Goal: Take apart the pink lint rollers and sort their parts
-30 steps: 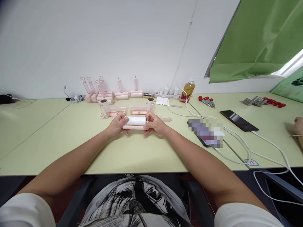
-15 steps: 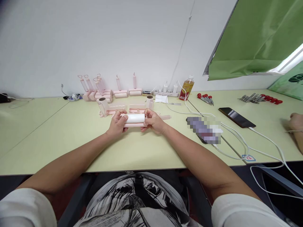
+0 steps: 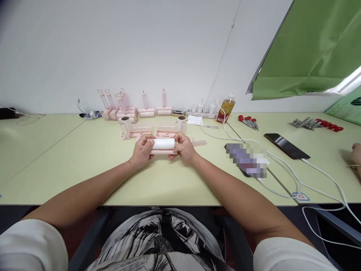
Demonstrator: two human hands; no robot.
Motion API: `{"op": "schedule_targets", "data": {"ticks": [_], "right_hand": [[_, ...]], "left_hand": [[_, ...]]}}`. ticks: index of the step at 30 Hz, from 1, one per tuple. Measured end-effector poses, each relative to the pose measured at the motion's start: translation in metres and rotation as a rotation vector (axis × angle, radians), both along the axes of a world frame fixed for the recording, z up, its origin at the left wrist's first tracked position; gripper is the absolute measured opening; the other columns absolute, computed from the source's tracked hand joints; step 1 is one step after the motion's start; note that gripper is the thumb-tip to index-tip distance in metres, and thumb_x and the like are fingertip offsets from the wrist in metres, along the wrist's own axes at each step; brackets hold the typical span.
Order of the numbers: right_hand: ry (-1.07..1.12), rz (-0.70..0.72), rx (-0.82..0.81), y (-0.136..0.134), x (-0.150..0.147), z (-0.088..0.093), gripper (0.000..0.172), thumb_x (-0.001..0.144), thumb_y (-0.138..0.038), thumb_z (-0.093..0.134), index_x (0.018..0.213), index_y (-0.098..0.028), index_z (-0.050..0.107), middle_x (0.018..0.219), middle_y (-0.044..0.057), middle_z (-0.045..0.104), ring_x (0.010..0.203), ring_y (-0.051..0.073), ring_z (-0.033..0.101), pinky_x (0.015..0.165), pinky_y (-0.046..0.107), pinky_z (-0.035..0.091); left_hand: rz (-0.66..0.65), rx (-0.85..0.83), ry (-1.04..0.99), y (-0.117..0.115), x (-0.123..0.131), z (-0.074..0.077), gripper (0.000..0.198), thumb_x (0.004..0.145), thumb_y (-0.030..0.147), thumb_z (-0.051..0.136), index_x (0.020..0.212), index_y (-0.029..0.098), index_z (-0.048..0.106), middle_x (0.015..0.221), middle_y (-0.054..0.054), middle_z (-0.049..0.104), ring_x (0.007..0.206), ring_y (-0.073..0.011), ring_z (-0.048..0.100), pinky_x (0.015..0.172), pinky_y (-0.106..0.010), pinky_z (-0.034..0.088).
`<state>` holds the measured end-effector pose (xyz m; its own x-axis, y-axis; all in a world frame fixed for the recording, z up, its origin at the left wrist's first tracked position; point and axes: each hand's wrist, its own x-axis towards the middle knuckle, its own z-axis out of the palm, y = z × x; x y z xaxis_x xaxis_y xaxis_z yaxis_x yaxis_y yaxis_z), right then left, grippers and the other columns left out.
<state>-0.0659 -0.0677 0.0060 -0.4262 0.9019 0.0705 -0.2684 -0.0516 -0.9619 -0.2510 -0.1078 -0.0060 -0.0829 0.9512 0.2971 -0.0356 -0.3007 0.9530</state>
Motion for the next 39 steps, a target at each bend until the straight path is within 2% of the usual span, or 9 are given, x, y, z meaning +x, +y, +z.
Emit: {"op": "schedule_targets", "data": {"ticks": [7, 13, 18, 25, 29, 34, 37, 39], "right_hand": [[-0.006, -0.077, 0.043, -0.001, -0.005, -0.001, 0.035, 0.045, -0.011, 0.055, 0.072, -0.023, 0.036, 0.076, -0.006, 0.052, 0.044, 0.012, 0.052, 0.033, 0.034, 0.052], [-0.028, -0.124, 0.16, 0.001, -0.006, -0.007, 0.033, 0.047, -0.012, 0.054, 0.073, -0.024, 0.038, 0.067, -0.007, 0.046, 0.041, 0.014, 0.052, 0.028, 0.03, 0.046], [-0.072, -0.214, 0.178, 0.002, -0.01, -0.005, 0.03, 0.048, -0.014, 0.052, 0.074, -0.024, 0.041, 0.069, -0.006, 0.045, 0.043, 0.012, 0.05, 0.03, 0.028, 0.045], [-0.084, -0.203, 0.208, 0.001, -0.012, -0.006, 0.027, 0.051, -0.017, 0.051, 0.073, -0.024, 0.037, 0.067, -0.006, 0.044, 0.045, 0.013, 0.052, 0.034, 0.028, 0.046], [-0.09, -0.193, 0.164, -0.001, -0.014, -0.005, 0.031, 0.052, -0.018, 0.049, 0.078, -0.025, 0.035, 0.067, -0.007, 0.046, 0.046, 0.013, 0.053, 0.034, 0.027, 0.047], [-0.156, -0.225, 0.056, -0.004, -0.02, -0.005, 0.033, 0.057, -0.02, 0.047, 0.087, -0.027, 0.035, 0.073, -0.008, 0.054, 0.044, 0.014, 0.056, 0.032, 0.027, 0.045], [-0.307, -0.195, 0.023, -0.005, -0.02, -0.01, 0.025, 0.065, -0.022, 0.046, 0.088, -0.027, 0.037, 0.081, -0.006, 0.062, 0.041, 0.012, 0.053, 0.032, 0.023, 0.038], [-0.499, -0.183, 0.108, -0.004, -0.017, -0.012, 0.015, 0.071, -0.022, 0.046, 0.084, -0.025, 0.041, 0.08, -0.004, 0.063, 0.041, 0.01, 0.049, 0.036, 0.022, 0.035]], "left_hand": [[0.016, 0.001, 0.009, 0.001, 0.0, 0.0, 0.027, 0.081, 0.047, 0.06, 0.089, 0.021, 0.054, 0.05, 0.009, 0.043, 0.031, -0.0079, 0.041, 0.03, -0.02, 0.028], [0.035, -0.024, 0.007, 0.003, 0.001, -0.002, 0.029, 0.081, 0.047, 0.059, 0.09, 0.021, 0.052, 0.051, 0.01, 0.043, 0.031, -0.0072, 0.041, 0.029, -0.019, 0.029], [0.055, -0.031, -0.02, 0.005, 0.004, -0.003, 0.029, 0.08, 0.048, 0.059, 0.089, 0.021, 0.051, 0.052, 0.009, 0.043, 0.031, -0.008, 0.041, 0.029, -0.02, 0.03], [0.044, 0.026, -0.054, 0.009, 0.002, -0.007, 0.034, 0.081, 0.052, 0.06, 0.09, 0.021, 0.049, 0.057, 0.008, 0.043, 0.034, -0.007, 0.039, 0.03, -0.02, 0.03], [0.067, 0.082, -0.037, 0.009, 0.0, -0.011, 0.037, 0.081, 0.055, 0.061, 0.092, 0.021, 0.049, 0.07, 0.004, 0.049, 0.046, -0.008, 0.045, 0.037, -0.02, 0.037], [0.066, 0.174, -0.034, 0.011, -0.001, -0.009, 0.042, 0.082, 0.057, 0.062, 0.1, 0.023, 0.047, 0.088, 0.0, 0.053, 0.068, -0.0114, 0.056, 0.061, -0.025, 0.051], [0.071, 0.164, -0.089, 0.015, -0.003, -0.005, 0.044, 0.083, 0.056, 0.062, 0.106, 0.024, 0.044, 0.096, -0.001, 0.054, 0.075, -0.012, 0.061, 0.069, -0.028, 0.053], [0.06, 0.135, -0.123, 0.018, -0.006, -0.003, 0.046, 0.081, 0.055, 0.065, 0.107, 0.024, 0.043, 0.099, -0.001, 0.055, 0.075, -0.012, 0.063, 0.068, -0.028, 0.053]]}}
